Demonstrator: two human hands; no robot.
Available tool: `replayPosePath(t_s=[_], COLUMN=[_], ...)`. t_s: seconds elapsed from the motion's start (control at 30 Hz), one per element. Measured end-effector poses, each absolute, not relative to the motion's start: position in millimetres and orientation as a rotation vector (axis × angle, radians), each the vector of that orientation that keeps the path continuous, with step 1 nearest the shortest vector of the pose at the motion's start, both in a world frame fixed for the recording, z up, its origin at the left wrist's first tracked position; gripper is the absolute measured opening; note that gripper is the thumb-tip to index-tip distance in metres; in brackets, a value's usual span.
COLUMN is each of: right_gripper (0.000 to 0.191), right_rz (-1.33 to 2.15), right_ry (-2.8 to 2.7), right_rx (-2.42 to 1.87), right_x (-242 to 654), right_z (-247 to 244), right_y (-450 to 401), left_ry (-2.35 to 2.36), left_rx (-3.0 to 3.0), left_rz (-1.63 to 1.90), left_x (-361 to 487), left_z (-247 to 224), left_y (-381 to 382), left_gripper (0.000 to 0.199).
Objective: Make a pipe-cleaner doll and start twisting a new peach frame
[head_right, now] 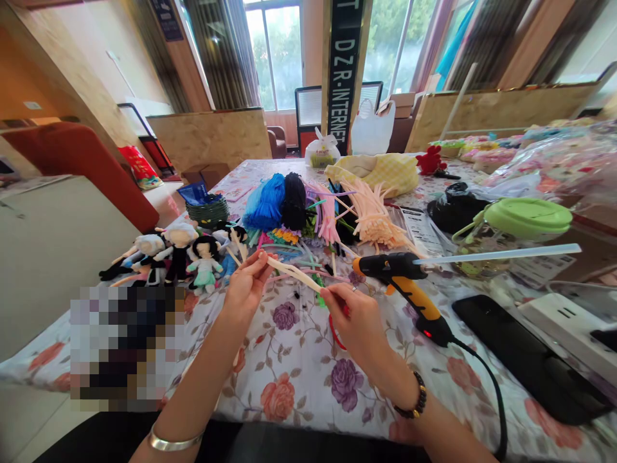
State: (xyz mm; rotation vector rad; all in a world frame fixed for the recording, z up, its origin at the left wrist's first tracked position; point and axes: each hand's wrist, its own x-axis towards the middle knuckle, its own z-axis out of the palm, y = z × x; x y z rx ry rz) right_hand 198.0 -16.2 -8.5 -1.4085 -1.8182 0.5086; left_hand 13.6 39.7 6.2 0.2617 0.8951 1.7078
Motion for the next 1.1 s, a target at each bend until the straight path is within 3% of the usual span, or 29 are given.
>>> replayPosePath(t_s=[0.3,0.63,0.83,1.1], right_gripper=[0.035,0.037,0.033,0.034], right_rz=[0.453,0.726,1.103,1.03], right_ry=[-1.764,-1.476,-1.09,-1.005], right_rx=[-1.371,-1.392,-1.174,-1.143], right_x=[197,201,194,193], right_z=[-10,-24,-32,-35], right_y=[-18,-5,2,8], left_ry=[0.902,0.86,0.894,1.203], left_rx=[0.239,0.244,0.255,0.94], left_rz=[1.765,1.826,1.835,1.637], left_x=[12,20,22,16], left_z=[11,6,-6,-13], left_y=[31,14,5,-12], left_gripper=[0.017,0.017,0.015,0.018])
